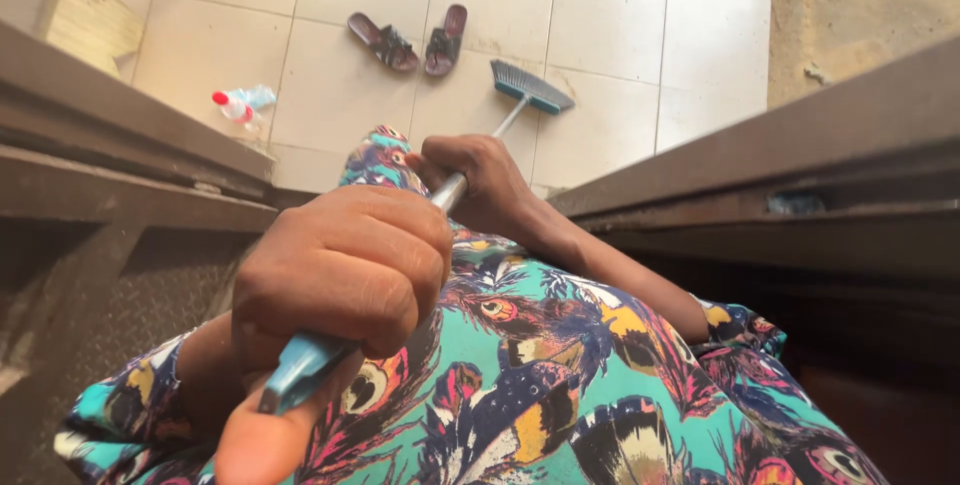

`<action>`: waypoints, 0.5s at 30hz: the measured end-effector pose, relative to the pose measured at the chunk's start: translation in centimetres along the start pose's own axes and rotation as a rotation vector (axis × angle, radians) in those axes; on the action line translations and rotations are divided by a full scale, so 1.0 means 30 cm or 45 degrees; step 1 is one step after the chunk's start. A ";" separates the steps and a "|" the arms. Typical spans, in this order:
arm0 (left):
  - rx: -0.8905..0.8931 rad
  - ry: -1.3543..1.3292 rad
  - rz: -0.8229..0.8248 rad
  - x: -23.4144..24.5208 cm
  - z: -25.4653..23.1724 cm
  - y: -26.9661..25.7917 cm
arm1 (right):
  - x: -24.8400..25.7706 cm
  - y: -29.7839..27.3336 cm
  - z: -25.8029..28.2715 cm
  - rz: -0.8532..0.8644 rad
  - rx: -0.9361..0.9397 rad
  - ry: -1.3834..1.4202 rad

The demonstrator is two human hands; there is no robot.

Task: The person sweeps a tiled floor with a broom, moving from an indoor area near a doorway to an outdoor tiled patio. The person uses consistent back-and-forth strokes to gather debris across the surface.

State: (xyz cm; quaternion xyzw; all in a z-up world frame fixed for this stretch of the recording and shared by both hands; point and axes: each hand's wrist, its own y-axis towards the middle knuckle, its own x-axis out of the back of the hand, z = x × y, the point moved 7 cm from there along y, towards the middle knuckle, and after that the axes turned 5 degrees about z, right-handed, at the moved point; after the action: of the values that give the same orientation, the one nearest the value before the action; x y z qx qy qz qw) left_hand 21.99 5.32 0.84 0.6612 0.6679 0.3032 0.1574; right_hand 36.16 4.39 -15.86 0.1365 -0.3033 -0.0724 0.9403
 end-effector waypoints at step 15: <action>0.389 -0.009 -0.169 0.583 0.133 0.244 | 0.154 0.508 -0.114 -0.011 0.110 0.210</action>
State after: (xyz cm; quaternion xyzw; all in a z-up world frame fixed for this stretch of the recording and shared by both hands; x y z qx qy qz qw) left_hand 28.87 22.81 5.60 0.6329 0.7479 0.1847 0.0771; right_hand 42.72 18.60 -11.39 0.1838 -0.2272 -0.0517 0.9550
